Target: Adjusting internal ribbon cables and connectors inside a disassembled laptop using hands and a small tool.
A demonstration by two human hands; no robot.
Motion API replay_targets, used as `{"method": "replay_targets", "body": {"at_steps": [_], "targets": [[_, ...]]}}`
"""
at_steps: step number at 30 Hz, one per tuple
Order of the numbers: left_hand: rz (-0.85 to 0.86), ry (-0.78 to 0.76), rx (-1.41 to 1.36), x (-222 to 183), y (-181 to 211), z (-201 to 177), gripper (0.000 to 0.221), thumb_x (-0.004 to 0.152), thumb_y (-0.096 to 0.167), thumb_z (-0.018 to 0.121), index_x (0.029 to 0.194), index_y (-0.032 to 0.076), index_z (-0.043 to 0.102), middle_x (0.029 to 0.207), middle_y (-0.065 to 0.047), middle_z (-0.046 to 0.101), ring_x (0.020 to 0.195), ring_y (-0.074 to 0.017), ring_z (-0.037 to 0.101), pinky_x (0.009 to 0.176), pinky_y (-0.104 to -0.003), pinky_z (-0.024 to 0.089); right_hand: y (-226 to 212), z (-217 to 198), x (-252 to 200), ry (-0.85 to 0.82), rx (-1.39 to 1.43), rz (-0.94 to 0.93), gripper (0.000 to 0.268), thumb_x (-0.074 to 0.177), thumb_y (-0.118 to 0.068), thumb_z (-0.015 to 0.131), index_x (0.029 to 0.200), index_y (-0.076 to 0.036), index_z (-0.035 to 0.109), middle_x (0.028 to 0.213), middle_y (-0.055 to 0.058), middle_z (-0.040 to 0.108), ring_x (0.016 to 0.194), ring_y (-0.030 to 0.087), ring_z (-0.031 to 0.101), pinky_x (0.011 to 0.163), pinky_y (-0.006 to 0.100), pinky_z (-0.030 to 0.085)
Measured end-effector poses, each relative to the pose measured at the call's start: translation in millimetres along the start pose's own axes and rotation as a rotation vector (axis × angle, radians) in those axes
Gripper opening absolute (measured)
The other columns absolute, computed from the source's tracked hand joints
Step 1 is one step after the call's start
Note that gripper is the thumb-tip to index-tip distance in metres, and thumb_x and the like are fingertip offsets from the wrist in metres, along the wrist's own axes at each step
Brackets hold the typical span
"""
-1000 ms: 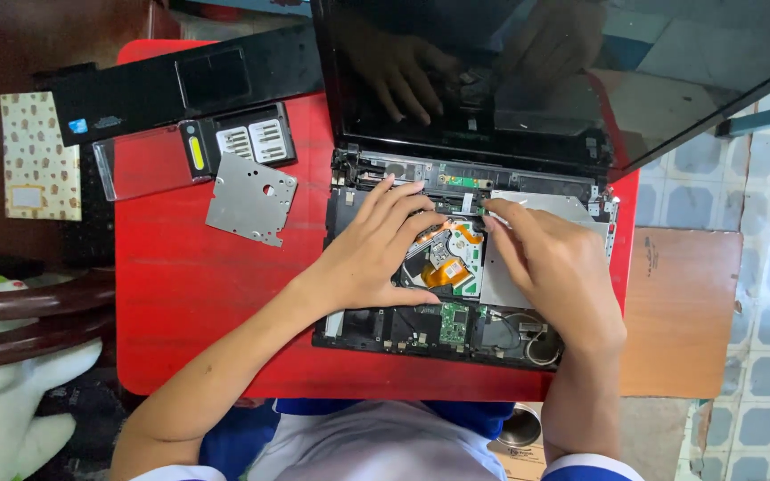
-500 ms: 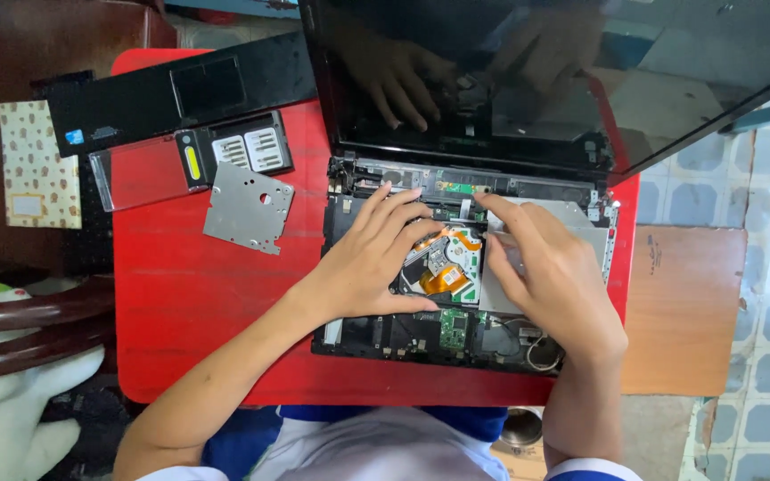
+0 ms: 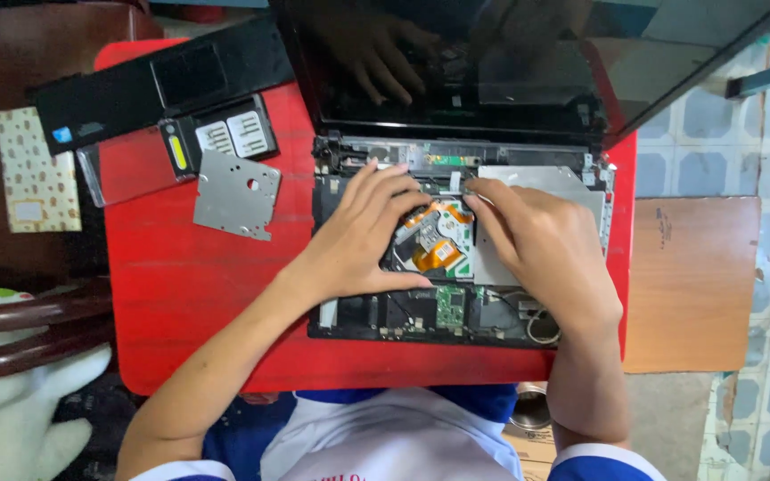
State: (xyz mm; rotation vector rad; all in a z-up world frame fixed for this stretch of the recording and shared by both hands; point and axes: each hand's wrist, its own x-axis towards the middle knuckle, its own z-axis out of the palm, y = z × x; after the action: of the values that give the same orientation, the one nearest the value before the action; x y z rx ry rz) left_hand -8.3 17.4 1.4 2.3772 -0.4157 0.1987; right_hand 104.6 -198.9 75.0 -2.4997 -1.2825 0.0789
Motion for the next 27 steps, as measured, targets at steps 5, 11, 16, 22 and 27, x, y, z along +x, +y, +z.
{"method": "replay_targets", "body": {"at_steps": [5, 11, 16, 22, 27], "targets": [[0.013, 0.003, 0.005, -0.5, 1.4, -1.3, 0.093, 0.081, 0.060, 0.083, 0.142, 0.003, 0.042, 0.142, -0.020, 0.049, 0.145, -0.0401, 0.040, 0.126, -0.063, 0.020, -0.9, 0.5, 1.3, -0.013, 0.069, -0.043, 0.027, 0.106, -0.009, 0.057, 0.132, -0.007, 0.062, 0.090, 0.010, 0.075, 0.071, 0.029, 0.067, 0.055, 0.042, 0.045], [0.007, -0.001, 0.021, -0.4, 4.1, 0.6, 0.094, 0.081, 0.060, 0.082, 0.142, 0.001, 0.042, 0.142, -0.019, 0.048, 0.145, -0.0389, 0.039, 0.127, -0.061, 0.018, -5.0, -6.4, -0.1, -0.074, 0.141, -0.011, 0.036, 0.103, -0.008, 0.054, 0.139, -0.007, 0.054, 0.098, 0.012, 0.071, 0.081, 0.035, 0.066, 0.058, 0.046, 0.046], [0.022, 0.015, 0.041, -2.7, 4.1, 0.1, 0.093, 0.081, 0.059, 0.084, 0.142, 0.001, 0.042, 0.141, -0.020, 0.048, 0.144, -0.0398, 0.040, 0.125, -0.062, 0.021, -9.6, -7.1, 0.1, -0.105, 0.149, -0.031, 0.041, 0.101, -0.005, 0.054, 0.142, -0.007, 0.053, 0.102, 0.016, 0.064, 0.085, 0.039, 0.063, 0.057, 0.049, 0.046], [0.006, 0.006, 0.039, -2.0, 3.0, 0.4, 0.094, 0.081, 0.060, 0.083, 0.142, 0.001, 0.042, 0.142, -0.020, 0.048, 0.145, -0.0397, 0.039, 0.125, -0.061, 0.021, -8.8, -7.3, 0.3, -0.118, 0.157, -0.007, 0.041, 0.100, -0.006, 0.054, 0.141, -0.008, 0.055, 0.102, 0.015, 0.061, 0.084, 0.038, 0.062, 0.056, 0.050, 0.047], [-0.035, 0.055, -0.020, -0.7, -1.9, 10.7, 0.097, 0.072, 0.061, 0.088, 0.142, 0.010, 0.044, 0.133, -0.014, 0.051, 0.141, -0.0409, 0.042, 0.122, -0.063, 0.019, -1.0, -5.1, 3.9, -0.042, 0.122, 0.006, 0.020, 0.106, -0.019, 0.059, 0.121, -0.015, 0.072, 0.072, 0.009, 0.063, 0.069, 0.034, 0.069, 0.062, 0.045, 0.056]]}}
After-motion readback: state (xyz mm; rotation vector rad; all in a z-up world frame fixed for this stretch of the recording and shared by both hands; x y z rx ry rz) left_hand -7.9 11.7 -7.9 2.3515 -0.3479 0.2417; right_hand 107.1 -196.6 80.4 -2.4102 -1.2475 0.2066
